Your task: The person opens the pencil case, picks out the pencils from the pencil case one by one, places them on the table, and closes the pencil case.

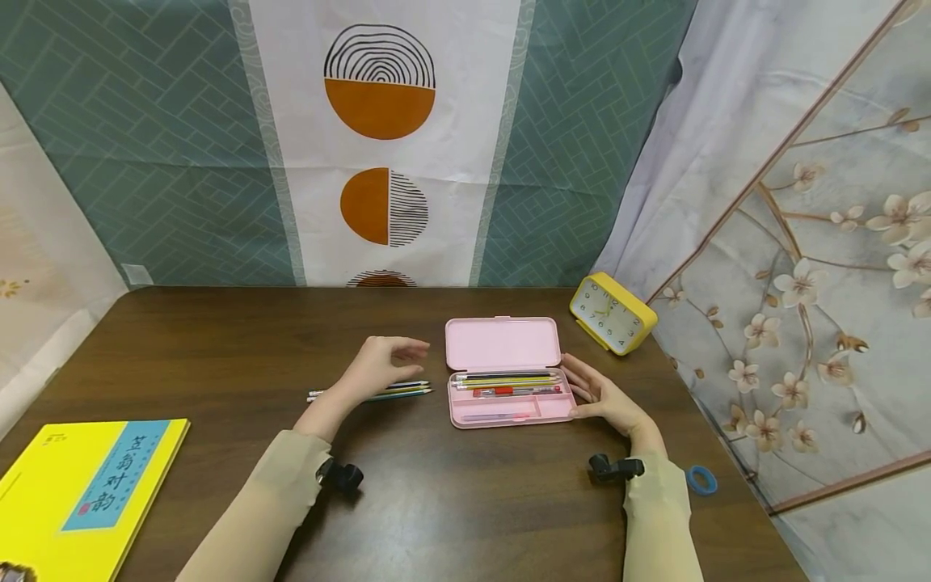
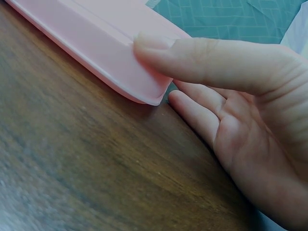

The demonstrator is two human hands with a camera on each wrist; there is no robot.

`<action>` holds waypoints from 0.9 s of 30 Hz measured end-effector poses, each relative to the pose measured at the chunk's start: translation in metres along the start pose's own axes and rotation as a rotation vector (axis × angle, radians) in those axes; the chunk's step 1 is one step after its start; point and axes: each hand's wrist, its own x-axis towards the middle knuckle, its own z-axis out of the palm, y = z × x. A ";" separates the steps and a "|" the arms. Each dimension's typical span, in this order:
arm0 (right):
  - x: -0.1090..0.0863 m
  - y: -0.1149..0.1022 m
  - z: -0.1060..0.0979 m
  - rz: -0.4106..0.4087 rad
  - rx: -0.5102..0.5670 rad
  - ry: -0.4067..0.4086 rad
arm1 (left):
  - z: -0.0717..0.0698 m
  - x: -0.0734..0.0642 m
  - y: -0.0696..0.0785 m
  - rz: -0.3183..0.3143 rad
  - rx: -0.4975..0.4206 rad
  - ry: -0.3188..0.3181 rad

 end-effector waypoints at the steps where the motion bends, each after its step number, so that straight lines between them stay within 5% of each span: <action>1: 0.000 0.000 0.000 0.000 0.001 0.001 | 0.003 0.003 0.002 0.005 -0.006 -0.001; 10: -0.001 0.001 -0.001 -0.002 0.004 -0.002 | 0.032 0.023 0.020 0.008 -0.069 -0.030; 27: 0.000 0.002 -0.001 0.008 0.016 -0.004 | 0.064 0.033 0.033 -0.028 -0.059 -0.019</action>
